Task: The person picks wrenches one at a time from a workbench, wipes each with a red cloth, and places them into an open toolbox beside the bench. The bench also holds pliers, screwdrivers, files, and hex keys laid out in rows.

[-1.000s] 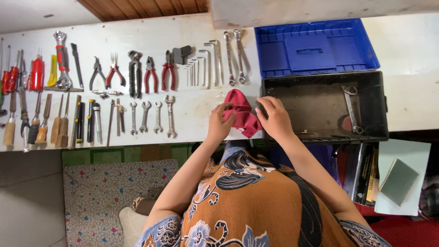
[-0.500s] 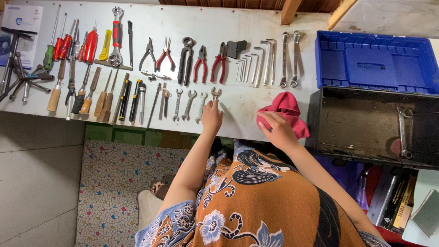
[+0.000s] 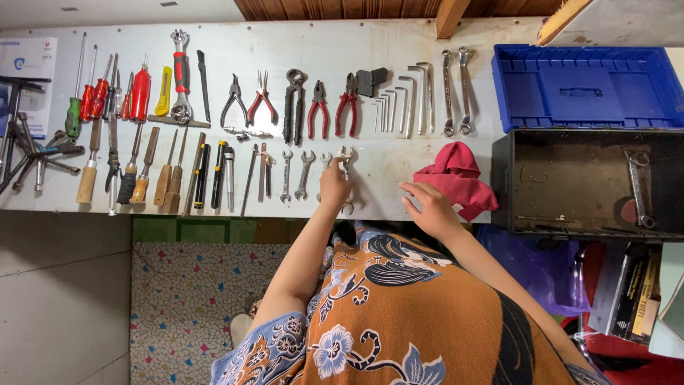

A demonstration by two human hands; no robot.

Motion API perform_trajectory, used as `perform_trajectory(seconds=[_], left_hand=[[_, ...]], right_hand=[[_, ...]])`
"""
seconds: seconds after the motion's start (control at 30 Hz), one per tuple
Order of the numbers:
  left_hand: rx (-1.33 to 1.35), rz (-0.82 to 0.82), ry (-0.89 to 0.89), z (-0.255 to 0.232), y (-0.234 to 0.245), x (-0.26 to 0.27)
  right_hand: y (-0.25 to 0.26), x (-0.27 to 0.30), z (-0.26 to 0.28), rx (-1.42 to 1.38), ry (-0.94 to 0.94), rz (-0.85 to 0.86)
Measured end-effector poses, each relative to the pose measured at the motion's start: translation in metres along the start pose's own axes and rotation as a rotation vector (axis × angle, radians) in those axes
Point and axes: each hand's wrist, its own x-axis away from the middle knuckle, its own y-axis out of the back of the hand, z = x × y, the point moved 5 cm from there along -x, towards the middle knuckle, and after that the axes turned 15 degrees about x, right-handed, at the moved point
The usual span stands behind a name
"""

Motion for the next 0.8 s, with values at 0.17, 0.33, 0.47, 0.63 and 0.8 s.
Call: perform_trajectory(seconds=[0.17, 0.33, 0.47, 0.63, 0.8], left_hand=[[0.423, 0.144, 0.426, 0.007, 0.004, 0.002], [1.001, 0.35, 0.571, -0.002, -0.007, 0.013], [1.17, 0.45, 0.529, -0.029, -0.007, 0.024], [1.313, 0.468, 0.446, -0.074, -0.021, 0.032], [1.37, 0.476, 0.357, -0.115, -0.045, 0.042]], right_hand=[[-0.006, 0.007, -0.006, -0.076, -0.1, 0.047], [-0.01, 0.012, -0.016, -0.154, -0.152, 0.062], [-0.014, 0.016, -0.022, -0.262, -0.241, 0.11], [-0.012, 0.017, -0.023, -0.403, -0.305, 0.137], [0.007, 0.02, -0.021, -0.5, -0.31, 0.071]])
